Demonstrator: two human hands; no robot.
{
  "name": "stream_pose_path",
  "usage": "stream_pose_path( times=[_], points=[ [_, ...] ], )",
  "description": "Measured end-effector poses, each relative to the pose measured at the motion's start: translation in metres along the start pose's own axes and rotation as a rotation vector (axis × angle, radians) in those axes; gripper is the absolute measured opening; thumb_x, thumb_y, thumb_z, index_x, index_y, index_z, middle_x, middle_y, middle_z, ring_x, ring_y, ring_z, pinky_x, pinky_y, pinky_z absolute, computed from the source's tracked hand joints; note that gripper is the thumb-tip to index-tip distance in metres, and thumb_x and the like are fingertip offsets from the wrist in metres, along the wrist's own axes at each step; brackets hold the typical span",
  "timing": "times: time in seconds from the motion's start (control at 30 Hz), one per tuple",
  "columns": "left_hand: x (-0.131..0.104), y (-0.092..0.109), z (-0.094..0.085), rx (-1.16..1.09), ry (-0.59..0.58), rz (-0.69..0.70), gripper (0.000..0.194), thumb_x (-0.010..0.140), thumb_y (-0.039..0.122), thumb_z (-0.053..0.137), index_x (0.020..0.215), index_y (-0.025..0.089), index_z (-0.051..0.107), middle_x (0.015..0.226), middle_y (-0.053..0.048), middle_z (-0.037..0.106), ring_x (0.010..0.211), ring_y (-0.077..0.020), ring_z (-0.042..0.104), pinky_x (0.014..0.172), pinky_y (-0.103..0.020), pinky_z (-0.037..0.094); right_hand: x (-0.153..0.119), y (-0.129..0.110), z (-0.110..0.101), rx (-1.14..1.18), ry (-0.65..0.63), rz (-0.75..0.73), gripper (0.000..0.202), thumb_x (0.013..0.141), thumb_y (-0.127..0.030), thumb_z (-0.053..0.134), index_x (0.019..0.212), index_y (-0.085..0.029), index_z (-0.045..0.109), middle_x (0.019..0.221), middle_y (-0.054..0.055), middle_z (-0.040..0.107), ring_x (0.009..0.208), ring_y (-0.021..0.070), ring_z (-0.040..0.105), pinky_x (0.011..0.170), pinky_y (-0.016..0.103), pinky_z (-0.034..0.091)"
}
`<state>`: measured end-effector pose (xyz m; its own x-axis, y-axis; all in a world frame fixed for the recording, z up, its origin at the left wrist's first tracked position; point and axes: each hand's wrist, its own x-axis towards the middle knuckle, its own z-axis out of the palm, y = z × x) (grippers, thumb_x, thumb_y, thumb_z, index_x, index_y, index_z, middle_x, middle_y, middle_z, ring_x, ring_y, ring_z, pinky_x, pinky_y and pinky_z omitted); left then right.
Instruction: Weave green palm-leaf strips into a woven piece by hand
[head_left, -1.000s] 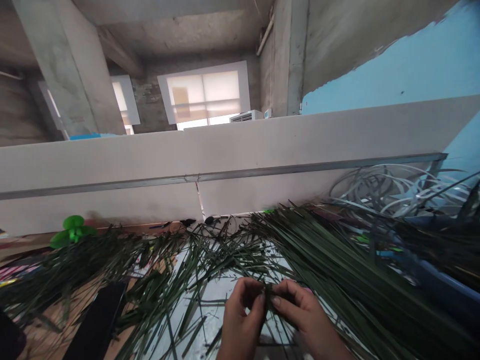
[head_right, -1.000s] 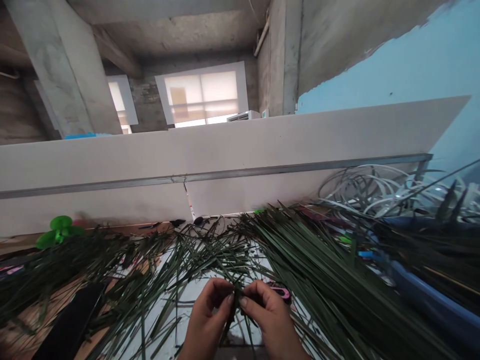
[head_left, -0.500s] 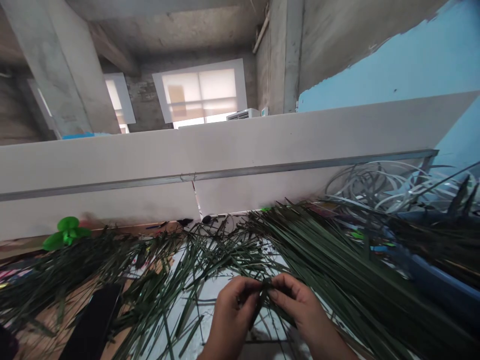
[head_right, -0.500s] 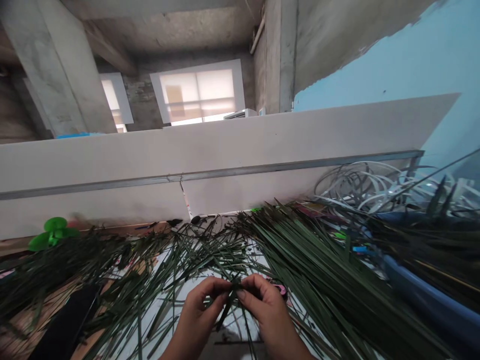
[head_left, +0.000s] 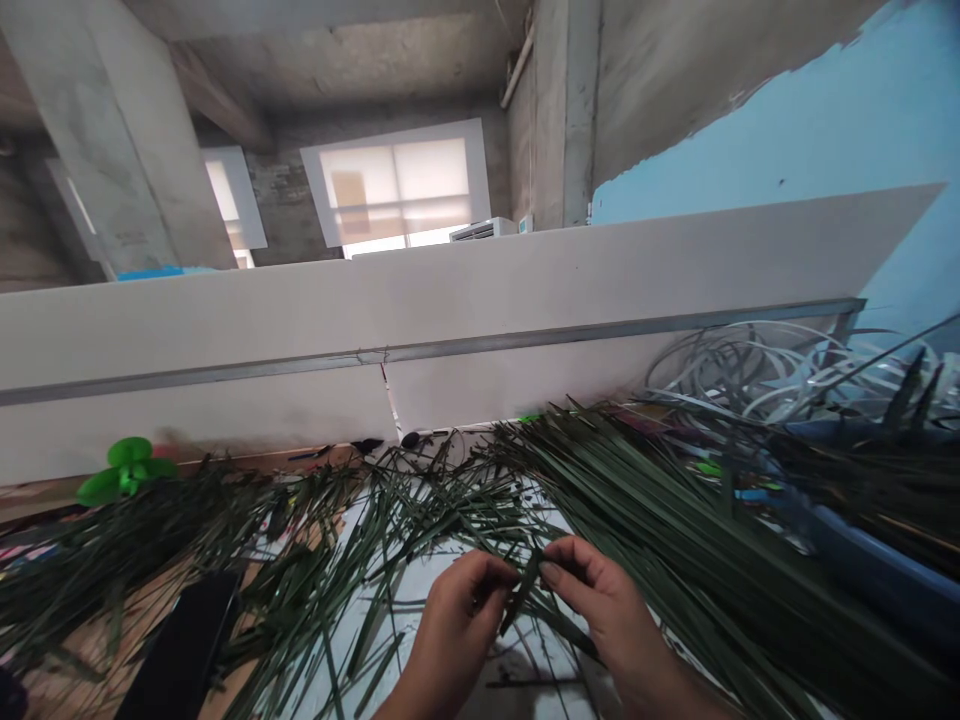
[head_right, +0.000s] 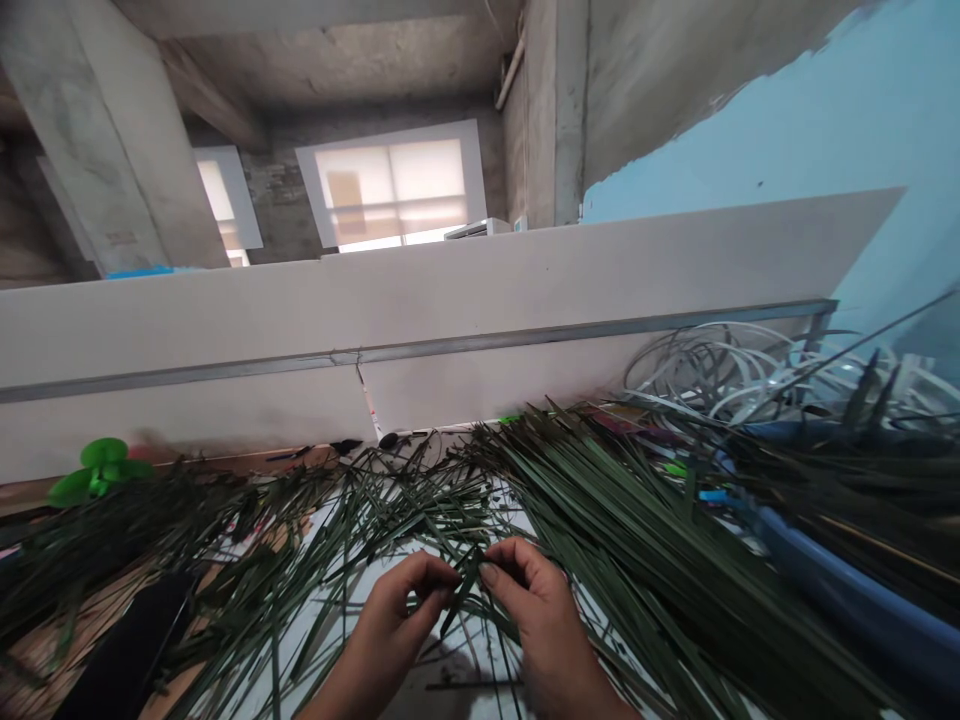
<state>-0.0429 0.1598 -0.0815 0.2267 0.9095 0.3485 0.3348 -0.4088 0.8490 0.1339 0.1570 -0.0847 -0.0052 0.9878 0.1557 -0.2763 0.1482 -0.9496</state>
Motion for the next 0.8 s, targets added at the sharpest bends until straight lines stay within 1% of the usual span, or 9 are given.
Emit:
stream_pose_path(
  times=[0.1, 0.2, 0.27, 0.37, 0.47, 0.53, 0.6, 0.7, 0.8],
  points=[
    [0.002, 0.003, -0.001, -0.133, -0.029, -0.063, 0.01, 0.087, 0.022, 0.06, 0.089, 0.018, 0.069, 0.085, -0.004, 0.068, 0.081, -0.0196, 0.061, 0.074, -0.028, 0.045, 0.0, -0.001, 0.001, 0.005, -0.026, 0.009, 0.019, 0.074, -0.036, 0.076, 0.082, -0.019, 0.07, 0.079, 0.0, 0.067, 0.081, 0.0209, 0.058, 0.076, 0.031, 0.045],
    [0.003, 0.005, 0.001, -0.301, -0.064, -0.125, 0.02, 0.09, 0.035, 0.059, 0.092, 0.017, 0.069, 0.085, -0.005, 0.066, 0.082, -0.0197, 0.058, 0.074, -0.029, 0.045, -0.001, 0.0, 0.003, 0.033, -0.048, 0.048, 0.022, 0.073, -0.037, 0.078, 0.081, -0.019, 0.069, 0.077, 0.0, 0.066, 0.079, 0.0204, 0.057, 0.075, 0.031, 0.045],
    [0.004, 0.006, 0.002, -0.341, -0.059, -0.149, 0.024, 0.088, 0.038, 0.061, 0.09, 0.015, 0.069, 0.082, -0.004, 0.064, 0.079, -0.0186, 0.056, 0.073, -0.029, 0.044, -0.002, 0.001, 0.004, 0.053, -0.059, 0.072, 0.025, 0.07, -0.039, 0.081, 0.079, -0.019, 0.069, 0.075, -0.001, 0.064, 0.076, 0.0196, 0.056, 0.073, 0.03, 0.045],
    [0.005, 0.008, 0.002, -0.342, -0.041, -0.173, 0.021, 0.082, 0.036, 0.068, 0.081, 0.015, 0.068, 0.074, -0.002, 0.061, 0.071, -0.0162, 0.052, 0.067, -0.026, 0.041, -0.002, 0.004, 0.003, 0.059, -0.073, 0.074, 0.027, 0.068, -0.039, 0.083, 0.08, -0.019, 0.068, 0.075, -0.001, 0.063, 0.076, 0.0191, 0.055, 0.073, 0.03, 0.044],
    [0.005, 0.012, 0.001, -0.309, -0.029, -0.179, 0.018, 0.079, 0.033, 0.069, 0.076, 0.015, 0.067, 0.07, -0.001, 0.059, 0.069, -0.0161, 0.052, 0.065, -0.026, 0.04, -0.003, 0.006, 0.002, 0.056, -0.109, 0.068, 0.023, 0.073, -0.036, 0.081, 0.081, -0.019, 0.069, 0.077, -0.001, 0.064, 0.079, 0.0186, 0.055, 0.076, 0.029, 0.044],
    [0.005, 0.015, 0.0, -0.244, -0.004, -0.161, 0.014, 0.08, 0.029, 0.067, 0.077, 0.016, 0.068, 0.073, -0.002, 0.062, 0.073, -0.018, 0.054, 0.068, -0.028, 0.042, -0.003, 0.005, 0.002, 0.052, -0.137, 0.069, 0.021, 0.074, -0.035, 0.08, 0.081, -0.019, 0.069, 0.077, -0.001, 0.064, 0.08, 0.0183, 0.055, 0.077, 0.029, 0.044],
    [0.004, 0.016, -0.001, -0.178, 0.018, -0.13, 0.01, 0.081, 0.025, 0.065, 0.08, 0.016, 0.069, 0.077, -0.004, 0.065, 0.077, -0.0201, 0.057, 0.072, -0.03, 0.044, -0.004, 0.004, 0.002, 0.053, -0.141, 0.066, 0.022, 0.073, -0.037, 0.08, 0.08, -0.019, 0.068, 0.077, -0.001, 0.064, 0.079, 0.0186, 0.055, 0.076, 0.029, 0.044],
    [0.001, 0.017, 0.001, -0.145, 0.024, -0.097, 0.01, 0.081, 0.022, 0.062, 0.085, 0.017, 0.07, 0.083, -0.005, 0.068, 0.082, -0.0216, 0.061, 0.075, -0.031, 0.046, -0.004, 0.003, 0.004, 0.065, -0.097, 0.058, 0.026, 0.07, -0.039, 0.081, 0.08, -0.019, 0.068, 0.077, -0.001, 0.064, 0.078, 0.0191, 0.054, 0.075, 0.03, 0.044],
    [-0.001, 0.016, 0.003, -0.148, 0.02, -0.089, 0.01, 0.081, 0.02, 0.06, 0.085, 0.018, 0.069, 0.082, -0.005, 0.068, 0.081, -0.021, 0.061, 0.074, -0.03, 0.046, -0.004, 0.002, 0.006, 0.059, -0.076, 0.051, 0.024, 0.071, -0.038, 0.079, 0.08, -0.019, 0.067, 0.076, -0.001, 0.062, 0.078, 0.0193, 0.053, 0.074, 0.031, 0.043]
  ],
)
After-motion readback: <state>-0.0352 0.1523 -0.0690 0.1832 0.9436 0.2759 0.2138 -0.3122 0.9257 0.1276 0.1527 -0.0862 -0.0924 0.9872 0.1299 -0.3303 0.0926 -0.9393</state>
